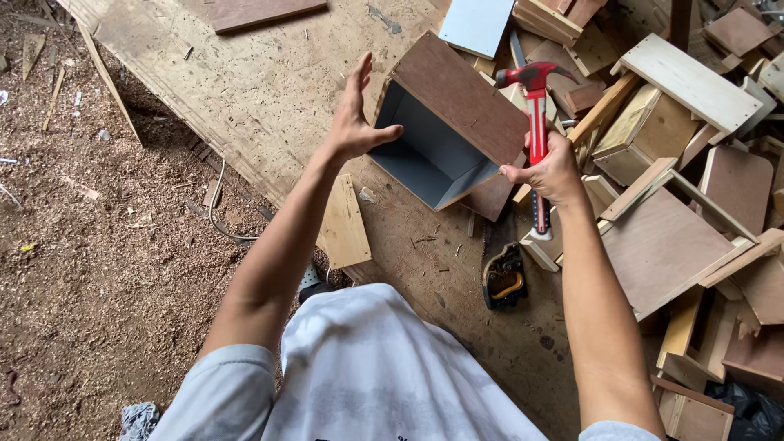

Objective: The person assembles a small wooden box by hammering nails into the edges of pre-cut panels. They repeatedly reposition the box and strike the nails with a hammer to secure the sides, then place a final panel inside the box.

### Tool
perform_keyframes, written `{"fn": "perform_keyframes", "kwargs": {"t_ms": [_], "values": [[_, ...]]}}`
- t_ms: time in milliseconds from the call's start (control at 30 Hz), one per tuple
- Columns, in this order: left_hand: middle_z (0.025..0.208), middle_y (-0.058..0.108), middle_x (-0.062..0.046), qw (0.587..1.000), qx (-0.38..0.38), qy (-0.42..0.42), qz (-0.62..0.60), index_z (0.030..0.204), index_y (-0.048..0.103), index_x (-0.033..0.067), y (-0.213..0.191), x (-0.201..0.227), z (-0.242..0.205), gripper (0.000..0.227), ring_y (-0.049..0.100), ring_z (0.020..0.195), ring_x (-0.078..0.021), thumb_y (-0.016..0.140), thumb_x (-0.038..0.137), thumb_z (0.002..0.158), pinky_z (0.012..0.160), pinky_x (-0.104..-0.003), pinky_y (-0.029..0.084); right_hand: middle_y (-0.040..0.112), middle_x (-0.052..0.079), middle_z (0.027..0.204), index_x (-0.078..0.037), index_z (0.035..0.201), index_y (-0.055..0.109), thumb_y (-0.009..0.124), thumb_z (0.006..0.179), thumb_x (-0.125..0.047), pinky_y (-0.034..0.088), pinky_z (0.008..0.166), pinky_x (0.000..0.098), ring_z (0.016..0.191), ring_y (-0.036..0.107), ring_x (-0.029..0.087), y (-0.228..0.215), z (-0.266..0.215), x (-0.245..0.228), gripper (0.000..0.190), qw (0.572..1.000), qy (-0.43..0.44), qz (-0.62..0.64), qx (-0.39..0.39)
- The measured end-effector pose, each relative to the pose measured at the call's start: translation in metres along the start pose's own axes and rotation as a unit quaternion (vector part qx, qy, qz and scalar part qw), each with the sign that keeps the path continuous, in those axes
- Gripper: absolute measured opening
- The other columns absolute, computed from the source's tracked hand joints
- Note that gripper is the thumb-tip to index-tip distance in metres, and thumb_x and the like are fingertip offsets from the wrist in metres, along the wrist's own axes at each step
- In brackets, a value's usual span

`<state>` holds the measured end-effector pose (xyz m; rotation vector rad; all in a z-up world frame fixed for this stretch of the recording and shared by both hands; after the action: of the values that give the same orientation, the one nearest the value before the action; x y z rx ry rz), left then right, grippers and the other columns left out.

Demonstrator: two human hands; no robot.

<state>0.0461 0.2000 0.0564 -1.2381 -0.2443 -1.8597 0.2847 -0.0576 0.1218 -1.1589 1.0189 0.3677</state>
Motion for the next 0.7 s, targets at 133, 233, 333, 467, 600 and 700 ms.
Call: {"fn": "perform_keyframes", "kwargs": {"t_ms": [133, 233, 333, 467, 600, 700], "values": [[0.167, 0.017, -0.024, 0.986, -0.078, -0.121, -0.086, 0.163, 0.004, 0.016, 0.019, -0.026, 0.011, 0.119, 0.044, 0.14, -0.0397, 0.081, 0.031, 0.074, 0.109, -0.057, 0.043, 0.048, -0.006, 0.1, -0.004, 0.153, 0.055, 0.095, 0.059, -0.034, 0.052, 0.08, 0.0211, 0.087, 0.052, 0.009, -0.005, 0.006, -0.005, 0.107, 1.0, -0.028, -0.005, 0.005], [0.147, 0.042, -0.024, 0.985, -0.059, -0.16, -0.039, 0.158, 0.025, 0.0147, 0.032, -0.042, 0.023, 0.08, 0.058, 0.124, -0.0344, 0.069, 0.015, 0.091, 0.103, -0.05, 0.052, 0.046, -0.007, 0.096, -0.005, 0.154, 0.053, 0.097, 0.056, -0.035, 0.051, 0.076, 0.0214, 0.08, 0.05, 0.008, -0.005, 0.002, 0.004, 0.111, 1.0, -0.001, 0.002, 0.021], [0.109, 0.079, -0.015, 0.971, -0.011, -0.224, 0.083, 0.147, 0.062, 0.0178, 0.035, -0.061, 0.021, 0.045, 0.072, 0.097, -0.0268, 0.06, 0.011, 0.102, 0.09, -0.041, 0.062, 0.047, -0.007, 0.096, -0.001, 0.15, 0.054, 0.096, 0.06, -0.036, 0.048, 0.072, 0.0207, 0.079, 0.049, 0.007, -0.004, -0.001, 0.012, 0.106, 0.999, -0.001, 0.035, 0.04], [0.106, 0.075, -0.014, 0.987, 0.099, -0.037, 0.121, 0.145, 0.06, 0.0116, 0.026, -0.029, -0.005, 0.05, 0.068, 0.093, -0.0246, 0.071, 0.009, 0.095, 0.083, -0.04, 0.058, 0.048, -0.003, 0.082, 0.017, 0.111, 0.054, 0.097, 0.072, -0.038, 0.052, 0.069, 0.0204, 0.069, 0.05, 0.008, -0.003, -0.008, 0.024, 0.08, 0.997, 0.013, 0.024, 0.078], [0.103, 0.075, -0.012, 0.979, 0.085, -0.083, 0.163, 0.146, 0.058, 0.0135, 0.027, -0.012, -0.045, 0.055, 0.068, 0.091, -0.0254, 0.073, 0.011, 0.093, 0.082, -0.04, 0.058, 0.05, -0.008, 0.103, 0.011, 0.15, 0.052, 0.098, 0.074, -0.036, 0.046, 0.085, 0.0161, 0.088, 0.05, 0.004, -0.003, -0.015, 0.009, 0.1, 0.991, -0.052, 0.07, 0.103], [0.115, 0.07, -0.017, 0.98, 0.123, -0.002, 0.157, 0.146, 0.053, 0.0101, 0.021, 0.028, -0.077, 0.069, 0.069, 0.101, -0.0312, 0.076, 0.01, 0.081, 0.09, -0.044, 0.059, 0.048, -0.007, 0.1, 0.011, 0.153, 0.051, 0.099, 0.075, -0.032, 0.046, 0.083, 0.0175, 0.086, 0.048, 0.004, 0.002, -0.018, 0.004, 0.1, 0.992, -0.027, 0.059, 0.112]]}}
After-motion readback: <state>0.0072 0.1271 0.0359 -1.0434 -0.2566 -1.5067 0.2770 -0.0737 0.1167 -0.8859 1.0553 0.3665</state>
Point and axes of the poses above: each hand's wrist, its own z-axis towards the middle knuckle, its own y-axis out of the palm, x = y × z, the point moved 8 cm from there along z, towards the middle knuckle
